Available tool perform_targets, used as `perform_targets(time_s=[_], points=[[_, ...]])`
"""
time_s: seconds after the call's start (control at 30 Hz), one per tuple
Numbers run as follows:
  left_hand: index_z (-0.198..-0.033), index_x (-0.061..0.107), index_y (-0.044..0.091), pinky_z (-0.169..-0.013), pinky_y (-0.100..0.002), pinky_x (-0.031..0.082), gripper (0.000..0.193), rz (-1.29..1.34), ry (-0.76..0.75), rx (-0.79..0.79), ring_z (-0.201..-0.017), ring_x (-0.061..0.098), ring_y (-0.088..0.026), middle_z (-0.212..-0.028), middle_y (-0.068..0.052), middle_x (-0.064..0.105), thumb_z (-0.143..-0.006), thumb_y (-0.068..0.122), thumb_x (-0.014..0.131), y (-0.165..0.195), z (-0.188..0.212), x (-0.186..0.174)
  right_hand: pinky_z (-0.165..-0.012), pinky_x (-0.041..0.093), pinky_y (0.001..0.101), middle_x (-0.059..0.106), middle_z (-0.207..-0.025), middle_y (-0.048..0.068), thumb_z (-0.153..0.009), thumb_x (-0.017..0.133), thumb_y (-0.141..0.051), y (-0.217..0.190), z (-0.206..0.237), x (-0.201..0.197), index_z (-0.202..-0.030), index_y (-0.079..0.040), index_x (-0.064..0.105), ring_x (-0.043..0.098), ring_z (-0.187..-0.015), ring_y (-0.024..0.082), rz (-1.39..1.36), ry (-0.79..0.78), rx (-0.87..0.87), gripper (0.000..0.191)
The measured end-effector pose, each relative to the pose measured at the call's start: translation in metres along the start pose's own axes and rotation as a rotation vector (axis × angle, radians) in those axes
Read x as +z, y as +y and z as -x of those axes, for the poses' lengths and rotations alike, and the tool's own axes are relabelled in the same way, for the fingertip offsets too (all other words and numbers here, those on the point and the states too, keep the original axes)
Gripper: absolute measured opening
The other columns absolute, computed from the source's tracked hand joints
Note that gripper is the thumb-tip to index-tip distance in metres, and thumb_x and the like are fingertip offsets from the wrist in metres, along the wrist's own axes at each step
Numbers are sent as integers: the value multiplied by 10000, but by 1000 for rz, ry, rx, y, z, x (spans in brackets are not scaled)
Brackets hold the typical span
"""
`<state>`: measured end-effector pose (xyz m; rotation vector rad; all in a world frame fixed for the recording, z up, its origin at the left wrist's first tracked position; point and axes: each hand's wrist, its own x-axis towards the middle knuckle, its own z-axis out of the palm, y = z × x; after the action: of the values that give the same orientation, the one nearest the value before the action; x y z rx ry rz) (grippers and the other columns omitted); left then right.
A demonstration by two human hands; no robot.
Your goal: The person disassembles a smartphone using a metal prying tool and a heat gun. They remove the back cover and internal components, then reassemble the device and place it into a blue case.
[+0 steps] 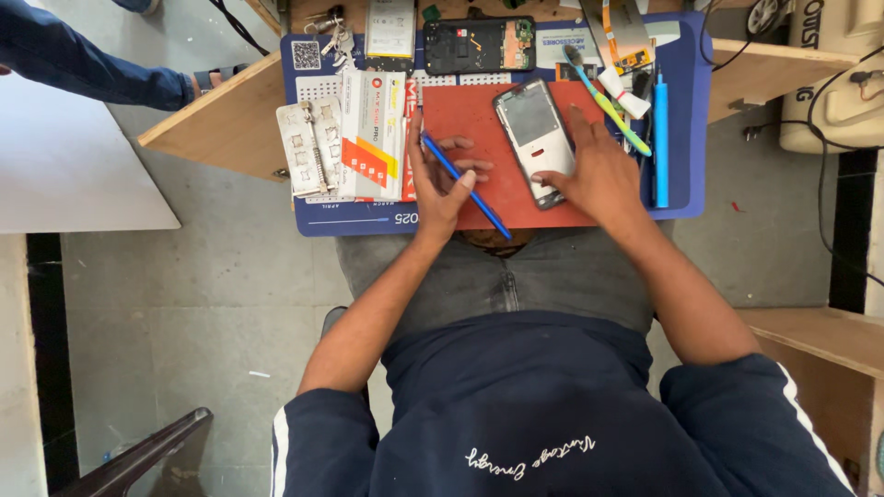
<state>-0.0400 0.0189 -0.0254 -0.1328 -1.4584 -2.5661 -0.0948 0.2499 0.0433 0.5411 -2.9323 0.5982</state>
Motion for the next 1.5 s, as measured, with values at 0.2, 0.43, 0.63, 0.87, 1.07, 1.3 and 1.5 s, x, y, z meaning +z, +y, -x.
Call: perform_targets(time_s=[0.2,0.43,0.63,0.87,1.07,1.3,1.5], points=[[-1675,48,192,-828,-393,640,988,-40,17,6,-950,734,-269,-1279,-184,529,-961,105,726,-7,1,-5,-688,504,397,594,-885,84,-915,794,-92,-1,14,-15,-1289,-90,703,633,-775,269,-185,80,-5,384],[-1686,90,159,-850,-373,615,988,-46,42,78,-880,678,-211,-1219,-157,527,-952,83,747,-6,4,-1,-633,486,403,559,-884,66,-836,752,-18,-15,10,-18,-1200,-104,744,635,-765,280,103,192,-252,374],[-1679,74,155,-787,-342,609,1044,-104,142,183,-821,686,-197,-1196,-142,542,-919,241,786,20,2,3,-673,502,396,600,-928,76,-910,765,-18,-2,7,-19,-1184,-89,750,635,-794,284,-64,226,-182,283],[-1686,12,130,-714,-316,567,1137,-217,268,229,-741,678,-209,-1187,-146,510,-922,400,810,41,-19,-13,-588,384,292,558,-863,57,-1024,818,-5,95,5,-26,-1209,-18,724,513,-676,149,-429,322,-101,208],[-1672,-7,119,-722,-355,595,1186,-227,333,224,-778,641,-236,-1122,-134,514,-894,451,824,27,-38,-23,-764,412,263,527,-1063,58,-1077,760,75,172,29,-7,-1263,21,640,502,-869,149,-860,442,121,228],[-1651,-81,159,-732,-392,629,1267,-232,295,166,-809,694,-247,-1170,-125,476,-848,491,841,24,-36,-21,-721,438,202,528,-997,39,-1025,765,29,163,36,-11,-1227,16,644,509,-799,107,-793,291,182,236],[-1639,-104,221,-913,-478,625,1205,-176,207,91,-1032,706,-340,-1274,-153,453,-892,433,818,19,-29,-18,-654,390,229,556,-939,87,-967,807,65,118,7,-26,-1166,63,720,516,-751,135,-484,269,137,218]])
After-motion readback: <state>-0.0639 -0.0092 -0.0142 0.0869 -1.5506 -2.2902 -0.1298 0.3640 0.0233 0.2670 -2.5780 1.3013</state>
